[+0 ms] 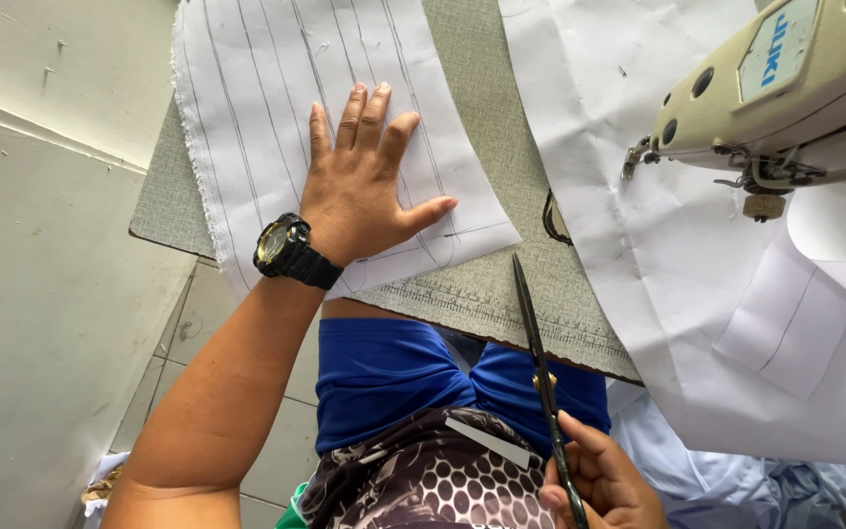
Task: Cutting fabric along marked pattern lines using scissors at a sewing workstation.
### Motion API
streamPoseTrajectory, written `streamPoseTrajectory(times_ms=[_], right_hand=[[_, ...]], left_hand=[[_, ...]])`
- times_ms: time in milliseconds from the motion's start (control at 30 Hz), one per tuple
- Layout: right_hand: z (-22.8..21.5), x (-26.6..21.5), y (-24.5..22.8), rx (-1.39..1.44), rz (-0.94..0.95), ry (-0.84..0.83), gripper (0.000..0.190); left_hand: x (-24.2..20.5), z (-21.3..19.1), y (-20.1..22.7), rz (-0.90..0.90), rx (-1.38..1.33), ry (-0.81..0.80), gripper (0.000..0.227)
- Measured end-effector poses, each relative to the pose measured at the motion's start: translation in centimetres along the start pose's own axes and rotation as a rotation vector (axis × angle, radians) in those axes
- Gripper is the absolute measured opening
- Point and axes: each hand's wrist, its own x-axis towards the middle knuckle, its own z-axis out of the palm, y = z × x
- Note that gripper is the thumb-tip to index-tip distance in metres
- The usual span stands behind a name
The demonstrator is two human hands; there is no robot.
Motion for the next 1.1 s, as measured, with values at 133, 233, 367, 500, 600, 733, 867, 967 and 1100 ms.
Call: streamPoseTrajectory(times_ms=[133,233,367,500,600,733,867,967,1100], right_hand=[[-0.2,0.3,-0.9,-0.017,0.044,-0.001,0.081],[-1.0,0.3,-0.3,-0.018,0.041,-0.030,0.079],[-1.3,0.3,0.4,-0.068,0.176,-0.066,0.101],[-2.6,-0.2,2.4,-0.235,0.334,-0.038,0.070],[-2.1,-0.6,2.9,-0.276,0.322,0.020,0.056],[-0.8,-0.1,1.9,-0.380,0.259,0.080,0.052],[-0.7,1.0,1.9,-0.334,0.299,0.034,0.048],[-0.7,1.1,2.9,-0.411,0.185,0.030,0.052],[-0.2,2.0,3.0,-0.439,0.306,0.066,0.048]], left_hand=[[-0.1,0.2,0.1,0.008,-0.002,0.025,0.098],[-0.3,0.2,0.3,-0.004,0.011,0.009,0.099],[-0.7,0.1,0.7,-0.006,-0.003,0.004,0.098],[-1.0,0.1,0.9,-0.001,-0.010,0.006,0.097],[-1.1,0.1,1.1,0.002,-0.006,0.007,0.097],[-1.1,0.0,1.1,-0.001,0.005,0.010,0.096],[-1.1,0.1,1.2,0.002,0.005,0.014,0.099],[-1.2,0.1,1.2,0.003,0.017,0.005,0.098],[-1.3,0.0,1.3,-0.004,0.014,0.012,0.097]])
